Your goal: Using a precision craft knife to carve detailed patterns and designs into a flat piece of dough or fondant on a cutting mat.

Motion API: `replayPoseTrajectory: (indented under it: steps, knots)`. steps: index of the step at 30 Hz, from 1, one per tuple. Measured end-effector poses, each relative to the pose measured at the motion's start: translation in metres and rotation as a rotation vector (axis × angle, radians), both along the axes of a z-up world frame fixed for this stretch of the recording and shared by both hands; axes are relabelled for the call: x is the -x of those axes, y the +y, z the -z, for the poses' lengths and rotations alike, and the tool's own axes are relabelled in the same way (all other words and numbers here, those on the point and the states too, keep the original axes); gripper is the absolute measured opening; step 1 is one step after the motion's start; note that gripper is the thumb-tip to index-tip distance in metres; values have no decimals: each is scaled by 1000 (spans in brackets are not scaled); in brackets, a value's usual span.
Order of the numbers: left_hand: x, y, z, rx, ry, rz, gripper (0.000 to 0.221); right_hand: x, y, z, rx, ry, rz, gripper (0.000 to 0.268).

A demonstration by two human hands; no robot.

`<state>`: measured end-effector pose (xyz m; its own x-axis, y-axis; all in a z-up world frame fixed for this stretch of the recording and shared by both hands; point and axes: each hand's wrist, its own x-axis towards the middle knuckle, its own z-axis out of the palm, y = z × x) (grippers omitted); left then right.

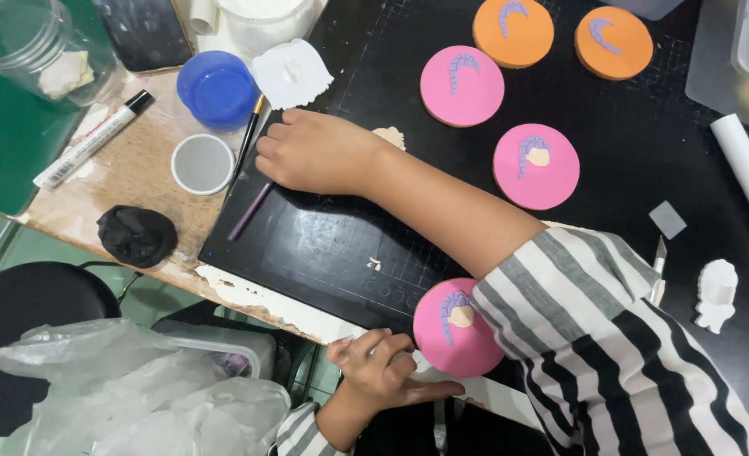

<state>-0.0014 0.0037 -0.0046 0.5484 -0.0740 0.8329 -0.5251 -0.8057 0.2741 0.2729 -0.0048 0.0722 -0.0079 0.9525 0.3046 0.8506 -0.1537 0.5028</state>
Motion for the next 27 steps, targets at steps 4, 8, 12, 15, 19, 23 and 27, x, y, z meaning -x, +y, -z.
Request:
replayPoseTrajectory:
  steps: [4,8,12,15,19,23,27]
  knots:
    - [1,-2,3,-17,1,-17,76,19,-19,-38,-174,126,36,5]
    - [0,0,1,-21,9,-7,73,70,-84,-93,-238,265,129,25]
    - [-3,-3,0,-15,-23,-41,73,152,-178,-86,-373,854,341,7]
    - [-5,-3,0,-15,-44,-39,68,221,-234,-41,-951,1197,274,24]
    - [-5,-2,1,-31,-62,-18,65,278,-248,0,-1320,1446,427,17]
    - [-6,-1,-3,-54,-40,-13,67,295,-246,24,-1336,1608,307,35]
    - [-6,-2,0,-60,-49,-10,65,287,-241,23,-1271,1558,402,30]
